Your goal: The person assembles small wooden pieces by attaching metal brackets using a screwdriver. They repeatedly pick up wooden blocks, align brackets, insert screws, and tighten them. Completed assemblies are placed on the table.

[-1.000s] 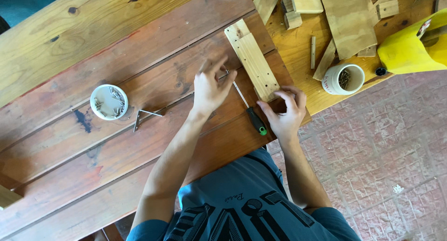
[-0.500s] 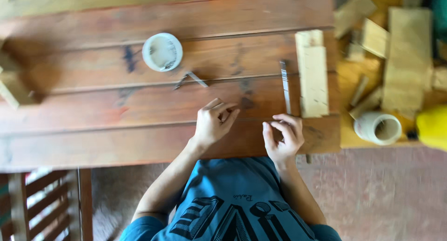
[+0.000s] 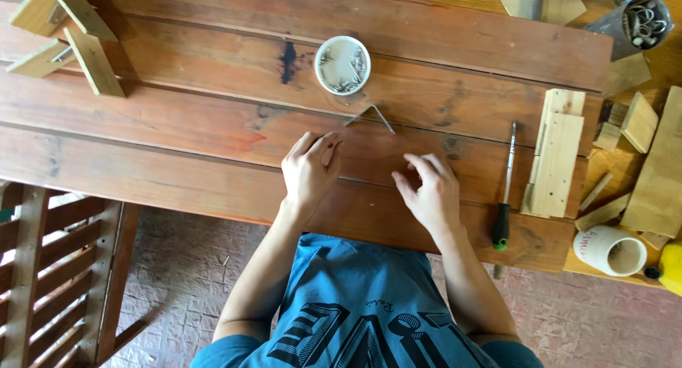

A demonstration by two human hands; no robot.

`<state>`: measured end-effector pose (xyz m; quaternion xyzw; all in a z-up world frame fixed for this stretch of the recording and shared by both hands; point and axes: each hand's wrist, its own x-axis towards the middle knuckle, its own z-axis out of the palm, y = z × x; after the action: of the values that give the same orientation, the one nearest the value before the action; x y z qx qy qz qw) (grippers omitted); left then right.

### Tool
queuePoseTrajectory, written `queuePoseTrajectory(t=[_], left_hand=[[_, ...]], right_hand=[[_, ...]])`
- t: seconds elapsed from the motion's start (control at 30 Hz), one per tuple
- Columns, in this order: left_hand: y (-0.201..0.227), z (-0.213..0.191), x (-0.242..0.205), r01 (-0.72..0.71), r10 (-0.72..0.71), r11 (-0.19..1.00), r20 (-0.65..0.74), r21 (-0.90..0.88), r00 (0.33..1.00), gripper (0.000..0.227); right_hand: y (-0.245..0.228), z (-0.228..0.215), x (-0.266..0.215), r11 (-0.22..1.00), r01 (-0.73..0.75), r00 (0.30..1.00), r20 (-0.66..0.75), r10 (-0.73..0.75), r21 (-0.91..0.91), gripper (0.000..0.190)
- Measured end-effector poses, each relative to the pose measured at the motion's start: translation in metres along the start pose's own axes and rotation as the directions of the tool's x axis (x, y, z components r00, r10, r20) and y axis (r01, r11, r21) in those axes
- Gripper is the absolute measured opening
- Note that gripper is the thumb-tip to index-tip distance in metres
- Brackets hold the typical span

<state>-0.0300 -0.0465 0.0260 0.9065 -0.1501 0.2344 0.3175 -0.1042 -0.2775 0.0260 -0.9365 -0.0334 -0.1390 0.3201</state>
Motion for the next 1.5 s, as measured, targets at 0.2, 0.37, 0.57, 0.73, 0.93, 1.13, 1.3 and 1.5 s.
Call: queuePoseTrajectory(t=[0.2, 0.37, 0.57, 0.73, 0.93, 1.13, 1.3, 1.5], left_hand=[[-0.026, 0.009, 0.016, -0.086, 0.082, 0.994, 0.051, 0.071, 0.995, 0.020], [-0.048, 0.025, 0.022, -0.102, 0.092, 0.994, 0.191, 0.043, 0.977, 0.022], [-0.061, 0.039, 0.024, -0.150, 0.151, 0.988, 0.257, -0.022, 0.955, 0.015], [-0.059, 0.038, 0.026, -0.189, 0.201, 0.979, 0.211, -0.077, 0.957, 0.007], [-0.065, 0.025, 0.009, -0.135, 0.138, 0.990, 0.136, -0.031, 0.981, 0.010], [-0.066, -0.008, -0.034, -0.006, 0.007, 1.000, 0.042, -0.025, 0.999, 0.014], [-0.054, -0.059, -0.068, 0.122, -0.126, 0.991, -0.081, -0.060, 0.989, 0.012], [-0.070, -0.103, -0.117, 0.243, -0.238, 0.970, -0.173, 0.007, 0.956, 0.004]], right_hand=[[-0.014, 0.030, 0.028, 0.996, -0.011, 0.988, -0.152, -0.003, -0.093, 0.021], [-0.016, 0.055, 0.038, 0.970, -0.065, 0.970, -0.243, 0.007, -0.234, 0.021], [-0.012, 0.072, 0.043, 0.975, -0.097, 0.942, -0.335, 0.025, -0.200, 0.011], [-0.005, 0.074, 0.043, 0.985, -0.047, 0.915, -0.404, -0.023, -0.164, 0.013], [-0.007, 0.077, 0.040, 0.992, 0.110, 0.895, -0.429, -0.124, -0.057, 0.011], [-0.037, 0.074, 0.034, 0.955, 0.295, 0.889, -0.375, -0.263, 0.030, 0.009], [-0.066, 0.082, 0.021, 0.918, 0.365, 0.913, -0.255, -0.320, 0.153, 0.009], [-0.117, 0.097, 0.007, 0.877, 0.439, 0.897, -0.037, -0.441, 0.194, 0.008]])
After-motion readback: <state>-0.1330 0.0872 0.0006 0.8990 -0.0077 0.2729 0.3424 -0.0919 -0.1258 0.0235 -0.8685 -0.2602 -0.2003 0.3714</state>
